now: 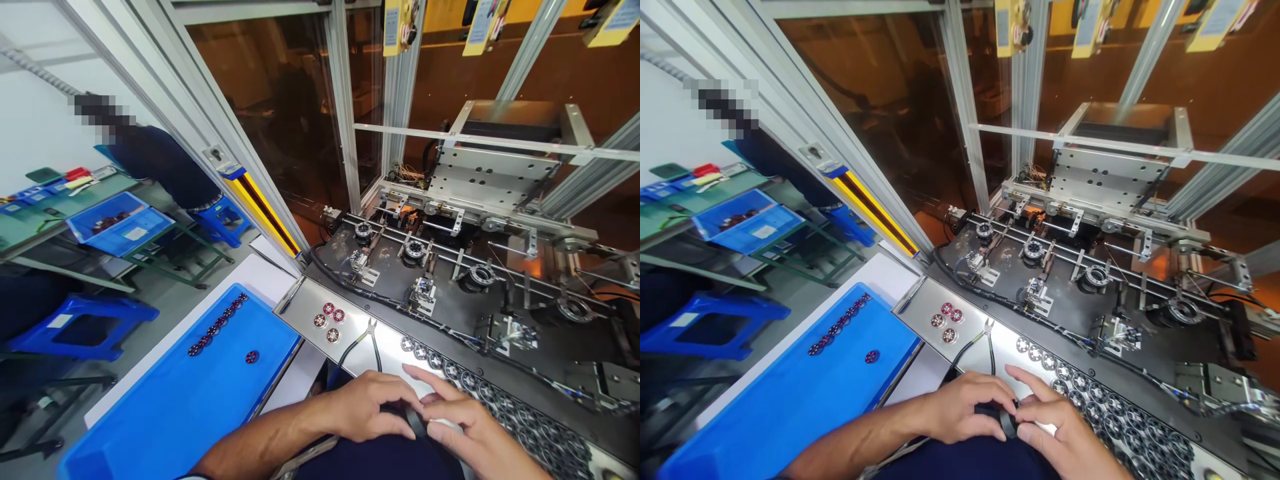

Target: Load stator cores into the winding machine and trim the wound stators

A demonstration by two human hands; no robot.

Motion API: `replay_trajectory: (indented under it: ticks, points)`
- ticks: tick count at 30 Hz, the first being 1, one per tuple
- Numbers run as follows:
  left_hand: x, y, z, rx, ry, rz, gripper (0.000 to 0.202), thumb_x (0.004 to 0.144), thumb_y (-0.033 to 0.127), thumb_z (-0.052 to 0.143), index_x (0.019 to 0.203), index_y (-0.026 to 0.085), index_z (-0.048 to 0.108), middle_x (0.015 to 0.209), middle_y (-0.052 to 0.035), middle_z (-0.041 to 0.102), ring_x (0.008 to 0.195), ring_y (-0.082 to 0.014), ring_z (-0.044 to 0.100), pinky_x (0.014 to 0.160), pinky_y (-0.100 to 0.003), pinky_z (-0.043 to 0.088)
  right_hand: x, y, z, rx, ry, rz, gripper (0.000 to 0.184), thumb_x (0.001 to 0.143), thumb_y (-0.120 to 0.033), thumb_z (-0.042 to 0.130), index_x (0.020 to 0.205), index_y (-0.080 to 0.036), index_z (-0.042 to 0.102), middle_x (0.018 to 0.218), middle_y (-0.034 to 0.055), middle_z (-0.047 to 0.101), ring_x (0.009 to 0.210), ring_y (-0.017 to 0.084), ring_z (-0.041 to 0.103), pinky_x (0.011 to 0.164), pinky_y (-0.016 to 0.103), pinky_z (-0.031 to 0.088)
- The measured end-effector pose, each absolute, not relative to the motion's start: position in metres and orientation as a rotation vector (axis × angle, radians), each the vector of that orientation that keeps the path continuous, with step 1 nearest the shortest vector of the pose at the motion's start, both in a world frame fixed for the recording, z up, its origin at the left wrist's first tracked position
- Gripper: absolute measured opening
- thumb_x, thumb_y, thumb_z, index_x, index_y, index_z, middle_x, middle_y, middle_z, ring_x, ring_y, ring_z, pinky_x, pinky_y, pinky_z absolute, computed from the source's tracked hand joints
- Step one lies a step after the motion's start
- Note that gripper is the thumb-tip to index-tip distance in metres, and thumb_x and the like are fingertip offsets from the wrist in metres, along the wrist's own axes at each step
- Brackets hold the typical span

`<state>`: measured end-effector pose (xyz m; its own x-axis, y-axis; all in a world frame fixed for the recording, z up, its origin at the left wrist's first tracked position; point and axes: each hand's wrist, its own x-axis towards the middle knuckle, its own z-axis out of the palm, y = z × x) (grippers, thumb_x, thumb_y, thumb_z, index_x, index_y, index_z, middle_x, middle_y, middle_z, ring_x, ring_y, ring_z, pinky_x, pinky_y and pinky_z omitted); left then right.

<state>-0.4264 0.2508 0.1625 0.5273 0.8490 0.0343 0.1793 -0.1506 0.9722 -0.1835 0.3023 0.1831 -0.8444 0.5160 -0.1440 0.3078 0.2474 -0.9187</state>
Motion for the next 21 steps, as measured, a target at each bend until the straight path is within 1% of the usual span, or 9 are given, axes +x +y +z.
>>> replay_trajectory:
  ticks: [1, 3, 7, 10, 12, 15, 16, 18, 21]
  points:
    - [-0.426, 0.251, 0.163, 1.637, 0.885, 0.719, 0.036, 0.090, 0.048, 0.070, 0.112, 0.020, 0.074, 0.112, -0.0112, 0.078, 0.106, -0.0215, 0.073, 0.096, -0.030, 0.055, -0.184, 0.302, 0.183, -0.777, -2.320, 1.722, 0.032, 0.101, -0.049, 0.054, 0.113, -0.033, 0.079, 0.148, 0.0088, 0.057, 0.147, 0.031, 0.042, 0.111, 0.049, 0.049]
    - [-0.425, 0.252, 0.166, 1.612, 0.870, 0.700, 0.035, 0.090, 0.048, 0.069, 0.112, 0.020, 0.074, 0.116, -0.0117, 0.077, 0.112, -0.0225, 0.072, 0.100, -0.031, 0.054, -0.187, 0.302, 0.184, -0.788, -2.276, 1.799, 0.037, 0.100, -0.053, 0.053, 0.121, -0.033, 0.076, 0.151, 0.0091, 0.053, 0.145, 0.030, 0.045, 0.116, 0.051, 0.043]
    - [-0.422, 0.256, 0.172, 1.570, 0.767, 0.711, 0.034, 0.091, 0.046, 0.069, 0.112, 0.019, 0.074, 0.119, -0.0127, 0.077, 0.118, -0.0237, 0.071, 0.103, -0.031, 0.054, -0.192, 0.302, 0.191, -0.650, -2.177, 1.880, 0.037, 0.101, -0.054, 0.051, 0.110, -0.030, 0.078, 0.144, 0.0080, 0.060, 0.132, 0.027, 0.060, 0.110, 0.045, 0.051]
    - [-0.424, 0.261, 0.165, 1.578, 0.856, 0.700, 0.044, 0.086, 0.047, 0.075, 0.120, 0.018, 0.070, 0.112, -0.0104, 0.079, 0.104, -0.0208, 0.075, 0.095, -0.027, 0.057, -0.181, 0.318, 0.201, -0.573, -2.266, 1.864, 0.038, 0.103, -0.050, 0.048, 0.101, -0.027, 0.078, 0.144, 0.0071, 0.061, 0.133, 0.027, 0.059, 0.109, 0.045, 0.052]
    - [-0.427, 0.269, 0.152, 1.686, 1.064, 0.609, 0.053, 0.086, 0.044, 0.077, 0.130, 0.019, 0.063, 0.116, -0.0088, 0.077, 0.101, -0.0188, 0.075, 0.095, -0.027, 0.057, -0.164, 0.348, 0.207, -0.705, -2.370, 1.669, 0.036, 0.104, -0.047, 0.047, 0.105, -0.026, 0.076, 0.153, 0.0065, 0.052, 0.140, 0.028, 0.052, 0.112, 0.047, 0.049]
    - [-0.426, 0.287, 0.120, 1.915, 1.344, 0.379, 0.054, 0.089, 0.026, 0.072, 0.140, 0.023, 0.054, 0.140, -0.0115, 0.064, 0.122, -0.0235, 0.066, 0.109, -0.037, 0.051, -0.131, 0.421, 0.204, -1.007, -2.471, 1.053, 0.040, 0.104, -0.049, 0.043, 0.120, -0.025, 0.071, 0.161, 0.0073, 0.042, 0.145, 0.027, 0.046, 0.119, 0.049, 0.042]
    - [-0.425, 0.293, 0.108, 1.961, 1.391, 0.319, 0.055, 0.088, 0.019, 0.071, 0.141, 0.023, 0.054, 0.144, -0.0130, 0.060, 0.125, -0.0260, 0.064, 0.110, -0.041, 0.050, -0.120, 0.449, 0.199, -1.074, -2.503, 0.835, 0.044, 0.104, -0.052, 0.041, 0.115, -0.024, 0.072, 0.159, 0.0089, 0.044, 0.142, 0.028, 0.050, 0.118, 0.049, 0.043]
    - [-0.420, 0.305, 0.088, 2.000, 1.425, 0.252, 0.056, 0.083, 0.010, 0.072, 0.136, 0.022, 0.057, 0.143, -0.0157, 0.057, 0.123, -0.0301, 0.064, 0.106, -0.047, 0.052, -0.105, 0.503, 0.185, -1.154, -2.478, 0.694, 0.054, 0.101, -0.057, 0.038, 0.095, -0.018, 0.074, 0.153, 0.0169, 0.049, 0.137, 0.034, 0.054, 0.118, 0.056, 0.041]
    - [-0.414, 0.315, 0.069, 2.052, 1.461, 0.198, 0.050, 0.080, 0.011, 0.077, 0.126, 0.021, 0.062, 0.136, -0.0153, 0.059, 0.118, -0.0314, 0.064, 0.102, -0.047, 0.054, -0.095, 0.560, 0.157, -1.197, -2.516, 0.635, 0.055, 0.099, -0.059, 0.042, 0.084, -0.016, 0.073, 0.146, 0.0211, 0.054, 0.135, 0.036, 0.055, 0.115, 0.059, 0.043]
